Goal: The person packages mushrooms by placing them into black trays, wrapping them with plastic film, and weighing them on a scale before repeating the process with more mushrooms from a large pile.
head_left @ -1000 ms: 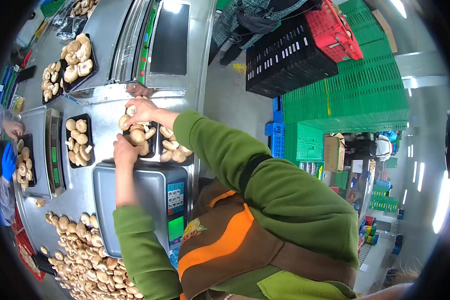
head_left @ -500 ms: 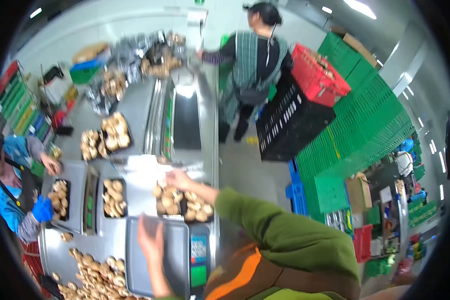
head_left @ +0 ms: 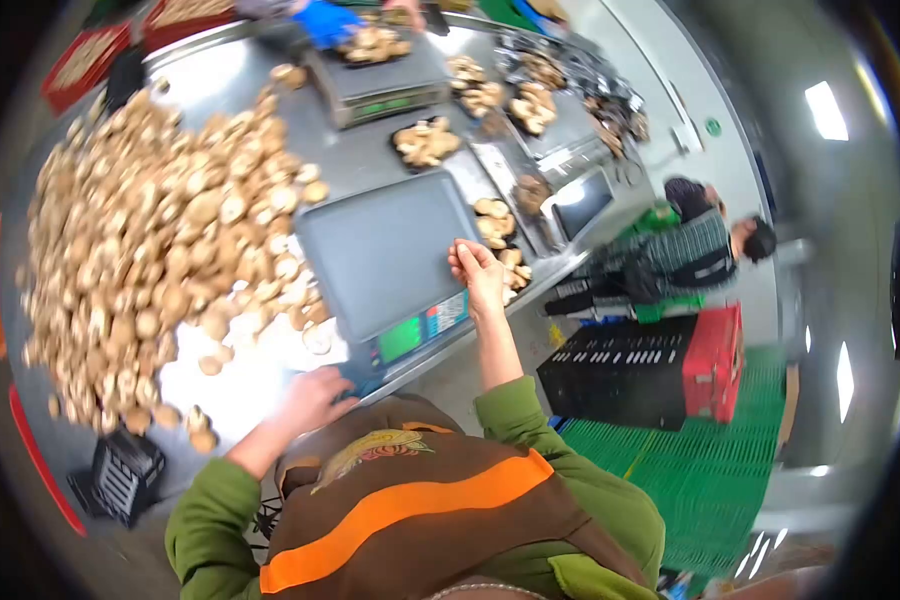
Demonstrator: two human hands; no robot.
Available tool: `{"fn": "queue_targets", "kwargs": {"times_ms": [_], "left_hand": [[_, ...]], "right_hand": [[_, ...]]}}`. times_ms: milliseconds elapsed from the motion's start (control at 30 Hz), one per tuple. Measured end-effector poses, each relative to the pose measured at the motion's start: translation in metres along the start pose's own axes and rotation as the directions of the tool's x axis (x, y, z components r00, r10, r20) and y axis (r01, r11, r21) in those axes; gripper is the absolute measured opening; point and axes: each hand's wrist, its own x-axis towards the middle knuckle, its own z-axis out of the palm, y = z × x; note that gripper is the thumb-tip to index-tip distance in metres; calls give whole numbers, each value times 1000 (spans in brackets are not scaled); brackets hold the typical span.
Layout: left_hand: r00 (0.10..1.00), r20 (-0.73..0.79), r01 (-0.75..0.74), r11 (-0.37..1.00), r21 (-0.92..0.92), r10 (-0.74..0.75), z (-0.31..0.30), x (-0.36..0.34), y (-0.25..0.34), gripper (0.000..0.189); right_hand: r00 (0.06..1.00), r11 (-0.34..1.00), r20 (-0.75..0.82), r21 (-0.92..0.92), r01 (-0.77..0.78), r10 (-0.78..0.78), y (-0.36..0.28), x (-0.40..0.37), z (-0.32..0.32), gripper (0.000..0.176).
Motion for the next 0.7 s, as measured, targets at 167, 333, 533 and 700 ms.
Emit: {"fn": "queue_targets", "kwargs": {"times_ms": [167,333,533,700], "left_hand": [[993,27,116,993,16,-117,19,-62,-14,27],[951,3,308,951,10,-308,0,-145,-35,30],[688,-78,666,670,-327,-722,-46,-232,-30,32],[517,-252,681,571,-458,-818,-35,-280,-43,25]], "right_hand": [[918,971,390,-185,154,-71,-6,-76,145,24],[587,909,809,-237,342,-10,69,-165,297,25],[338,649,904,-424,631,263,91,-307,442,45],[384,520,918,-379,765,103,118,-335,470,36]]}}
